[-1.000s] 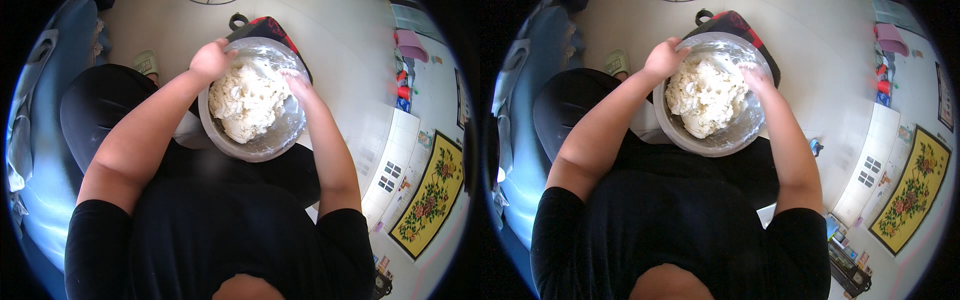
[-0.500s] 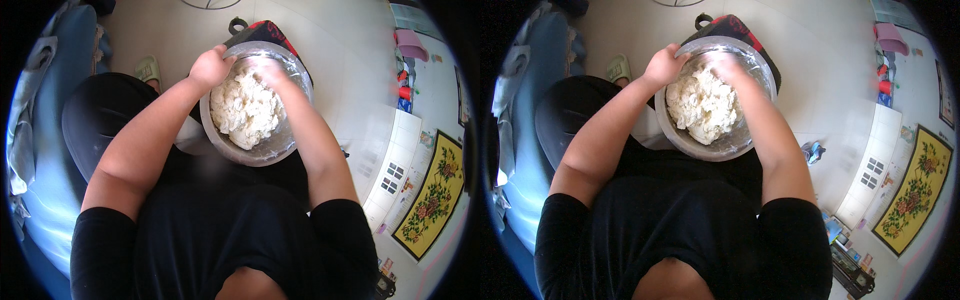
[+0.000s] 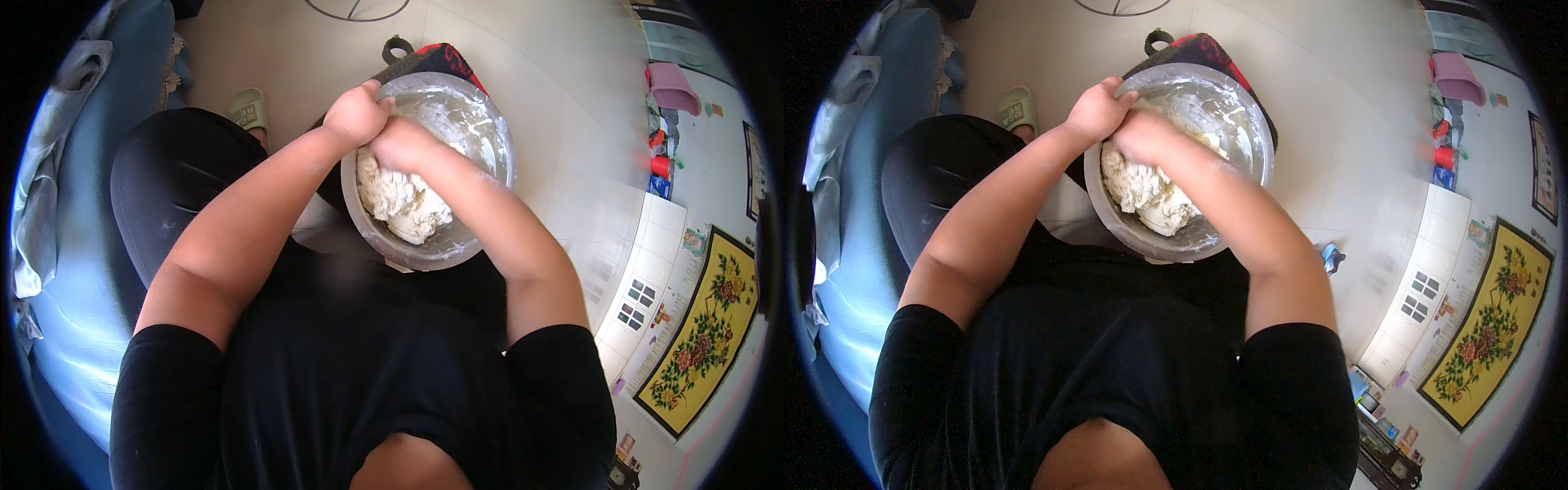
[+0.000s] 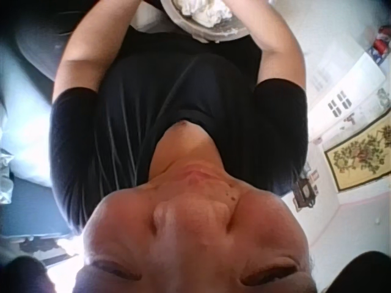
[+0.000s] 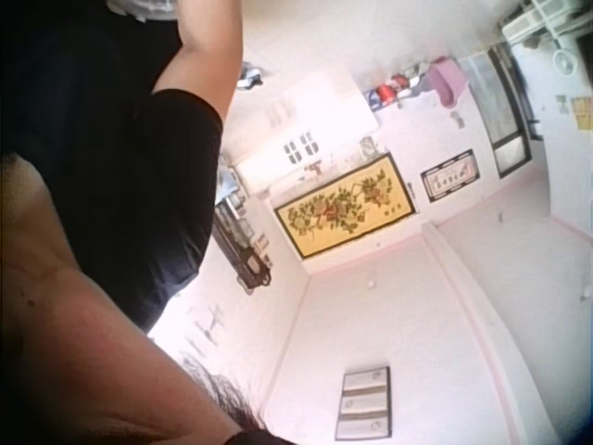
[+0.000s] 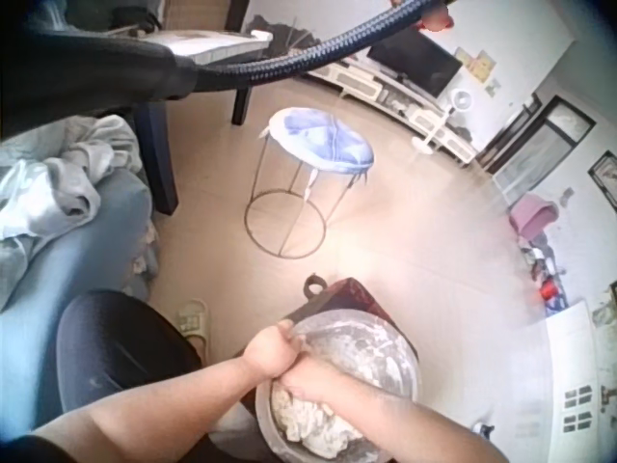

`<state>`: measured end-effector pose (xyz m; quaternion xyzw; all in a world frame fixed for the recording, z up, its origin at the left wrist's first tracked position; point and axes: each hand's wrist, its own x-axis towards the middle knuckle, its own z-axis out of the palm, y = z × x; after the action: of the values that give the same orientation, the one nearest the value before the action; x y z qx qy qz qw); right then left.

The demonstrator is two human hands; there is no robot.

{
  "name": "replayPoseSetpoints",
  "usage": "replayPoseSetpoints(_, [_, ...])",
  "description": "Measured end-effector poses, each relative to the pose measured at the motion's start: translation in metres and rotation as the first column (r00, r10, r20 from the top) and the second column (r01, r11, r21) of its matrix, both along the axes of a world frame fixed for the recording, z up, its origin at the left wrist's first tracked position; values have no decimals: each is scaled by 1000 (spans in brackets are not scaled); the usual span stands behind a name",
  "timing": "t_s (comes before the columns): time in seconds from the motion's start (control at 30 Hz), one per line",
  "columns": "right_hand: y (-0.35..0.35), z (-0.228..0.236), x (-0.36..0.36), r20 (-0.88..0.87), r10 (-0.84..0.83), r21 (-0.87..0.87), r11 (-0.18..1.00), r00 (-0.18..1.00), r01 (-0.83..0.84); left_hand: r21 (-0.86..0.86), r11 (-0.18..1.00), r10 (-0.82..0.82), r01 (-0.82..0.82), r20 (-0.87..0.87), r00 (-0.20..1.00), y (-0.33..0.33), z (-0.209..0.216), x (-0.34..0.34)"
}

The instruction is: The person kneads dough in a large metal bowl placed on their lap. They use both hands to press, fold, and turn the dough repeatedly, gradually forming it into a cohesive mass.

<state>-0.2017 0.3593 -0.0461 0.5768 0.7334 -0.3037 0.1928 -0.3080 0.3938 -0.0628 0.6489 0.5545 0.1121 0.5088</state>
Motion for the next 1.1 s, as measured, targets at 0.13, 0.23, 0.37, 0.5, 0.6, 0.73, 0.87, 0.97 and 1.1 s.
replayPoseSetpoints(0.13, [20, 6, 23, -119, -99, -93, 992, 988, 88, -9, 1000, -4, 4, 7, 1000, 3, 10, -5])
replayPoseSetpoints(0.23, [-1, -19, 105, -613, -710, -206, 568, 347, 797, -8, 1000, -12, 13, 61, 998, 1, 9, 0])
replayPoseSetpoints(0.37, [-44, -80, 169, -570, -781, -318, -75, -254, 945, -18, 1000, -2, 3, 77, 997, 0, 5, 4])
replayPoseSetpoints(0.5, [-24, -59, 135, -755, -656, -96, 113, 1, 989, 27, 999, -31, 30, 38, 999, 0, 12, 4])
replayPoseSetpoints(0.6, [17, -22, 71, -36, -332, 534, 791, 942, 299, 22, 1000, -9, 8, 39, 999, -3, 8, 3])
replayPoseSetpoints(0.73, [-15, -6, 3, -62, -71, 129, 988, 996, 78, 13, 999, 32, -33, 53, 998, 0, 9, -1])
replayPoseSetpoints(0.87, [1, -15, 41, -339, -155, -4, 986, 928, 164, 21, 999, 27, -29, 81, 996, -1, 5, -2])
replayPoseSetpoints(0.97, [1, -22, 125, -158, -326, 230, 906, 932, 356, 12, 1000, -25, 25, 11, 1000, -2, 11, 1])
replayPoseSetpoints(1.1, [-13, -47, 154, 110, -440, 170, 892, 891, 420, 93, 995, 36, -43, 79, 996, -4, 1, 1])
